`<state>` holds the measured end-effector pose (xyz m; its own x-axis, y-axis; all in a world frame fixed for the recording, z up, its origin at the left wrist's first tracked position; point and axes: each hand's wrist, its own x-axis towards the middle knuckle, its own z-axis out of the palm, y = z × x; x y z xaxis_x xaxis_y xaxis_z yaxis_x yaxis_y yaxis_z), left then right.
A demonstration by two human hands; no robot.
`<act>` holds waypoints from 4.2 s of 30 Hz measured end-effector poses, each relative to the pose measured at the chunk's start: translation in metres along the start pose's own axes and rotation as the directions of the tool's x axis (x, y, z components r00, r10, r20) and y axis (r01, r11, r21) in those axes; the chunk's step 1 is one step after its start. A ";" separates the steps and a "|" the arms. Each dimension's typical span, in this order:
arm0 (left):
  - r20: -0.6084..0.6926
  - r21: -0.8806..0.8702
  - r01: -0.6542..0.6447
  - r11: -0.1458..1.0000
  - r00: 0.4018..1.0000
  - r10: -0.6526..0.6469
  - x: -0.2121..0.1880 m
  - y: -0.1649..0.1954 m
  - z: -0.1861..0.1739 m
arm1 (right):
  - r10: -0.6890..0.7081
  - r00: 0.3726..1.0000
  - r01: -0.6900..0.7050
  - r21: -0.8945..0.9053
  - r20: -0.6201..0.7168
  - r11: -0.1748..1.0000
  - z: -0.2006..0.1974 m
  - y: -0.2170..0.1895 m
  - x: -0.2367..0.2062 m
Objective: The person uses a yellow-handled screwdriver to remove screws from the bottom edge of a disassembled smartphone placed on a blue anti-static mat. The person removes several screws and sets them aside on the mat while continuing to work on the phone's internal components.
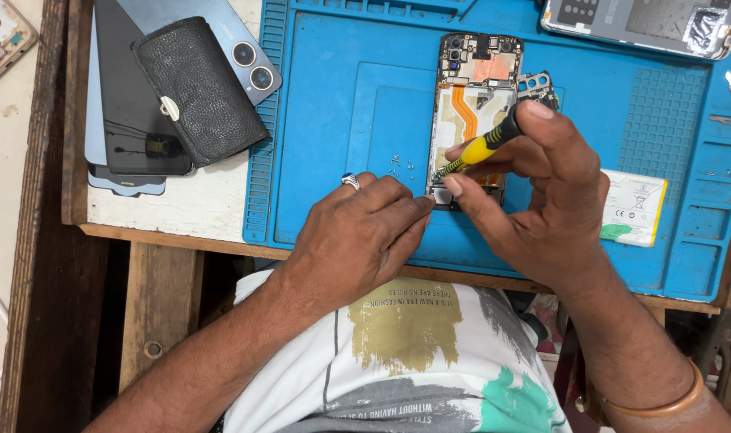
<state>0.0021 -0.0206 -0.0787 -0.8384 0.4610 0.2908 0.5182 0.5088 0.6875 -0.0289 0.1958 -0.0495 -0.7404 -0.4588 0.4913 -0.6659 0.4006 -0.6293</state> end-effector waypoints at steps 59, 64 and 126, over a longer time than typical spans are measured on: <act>-0.025 -0.026 -0.005 1.000 1.000 0.004 -0.002 -0.001 -0.006 | -0.016 0.999 0.017 -0.024 0.037 1.000 -0.002 -0.003 0.008; -0.021 -0.024 0.000 1.000 1.000 -0.001 -0.003 -0.001 -0.004 | 0.020 1.000 -0.023 0.119 0.024 0.993 0.003 0.001 0.005; -0.061 -0.037 0.002 0.999 0.998 -0.004 -0.005 -0.005 0.000 | -0.082 0.996 0.073 -0.158 -0.047 0.985 0.008 0.007 -0.008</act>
<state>0.0032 -0.0255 -0.0834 -0.8491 0.4141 0.3278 0.5101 0.4821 0.7123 -0.0274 0.1963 -0.0624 -0.6870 -0.4522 0.5688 -0.7245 0.4859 -0.4888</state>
